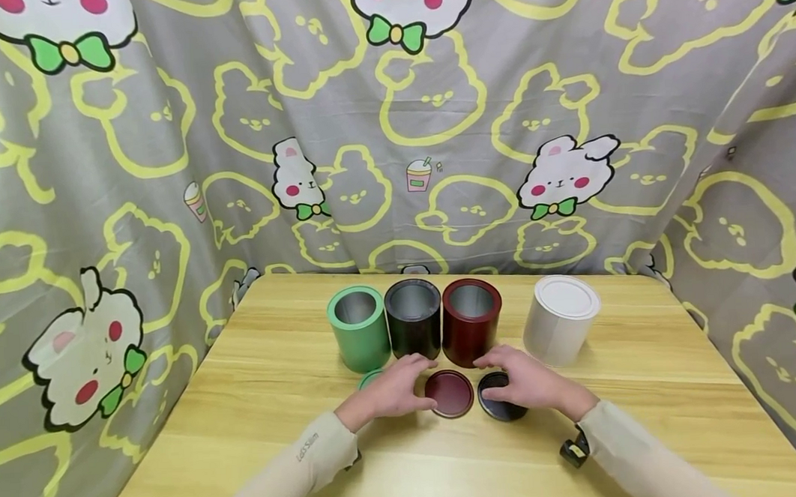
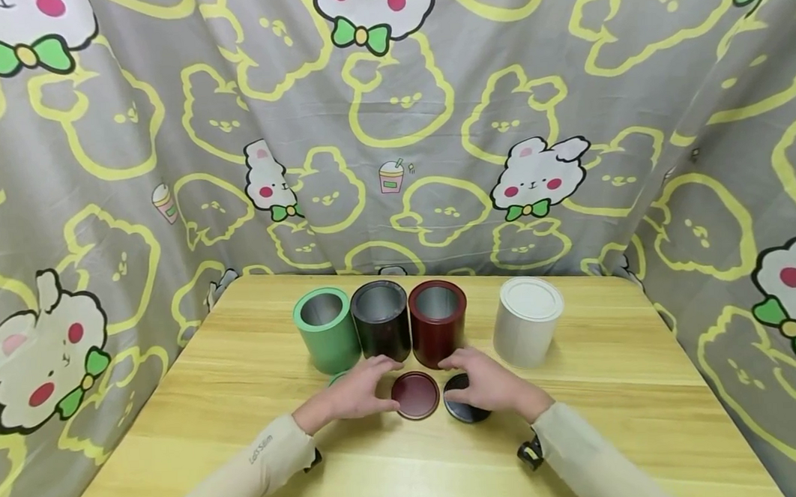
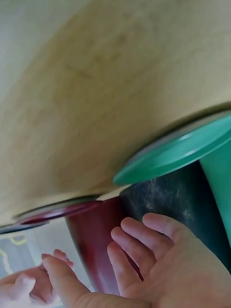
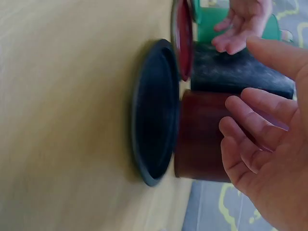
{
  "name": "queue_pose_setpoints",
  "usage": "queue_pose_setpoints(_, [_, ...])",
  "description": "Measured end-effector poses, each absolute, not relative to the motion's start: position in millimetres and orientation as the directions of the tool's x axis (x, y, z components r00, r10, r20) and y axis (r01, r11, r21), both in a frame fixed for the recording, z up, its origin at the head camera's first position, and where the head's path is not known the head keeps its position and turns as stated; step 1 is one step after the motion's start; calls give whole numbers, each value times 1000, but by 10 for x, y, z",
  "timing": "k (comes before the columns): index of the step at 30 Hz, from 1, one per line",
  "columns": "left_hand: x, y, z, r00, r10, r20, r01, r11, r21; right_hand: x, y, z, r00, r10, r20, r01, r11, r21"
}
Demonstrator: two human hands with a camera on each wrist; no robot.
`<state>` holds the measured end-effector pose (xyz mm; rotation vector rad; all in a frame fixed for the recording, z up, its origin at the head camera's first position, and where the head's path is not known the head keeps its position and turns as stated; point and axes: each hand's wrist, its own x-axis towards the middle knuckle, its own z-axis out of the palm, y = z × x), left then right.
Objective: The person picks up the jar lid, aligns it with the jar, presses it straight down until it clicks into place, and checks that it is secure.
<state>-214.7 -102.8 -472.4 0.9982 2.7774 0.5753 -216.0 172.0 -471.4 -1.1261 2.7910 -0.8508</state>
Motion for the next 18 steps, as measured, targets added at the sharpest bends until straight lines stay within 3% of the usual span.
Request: queue_pose_setpoints(18, [-2184, -1008, -4879, -746, 666, 5, 648, 724, 237, -2157, 1506, -4953, -745, -656, 125, -645, 660, -385])
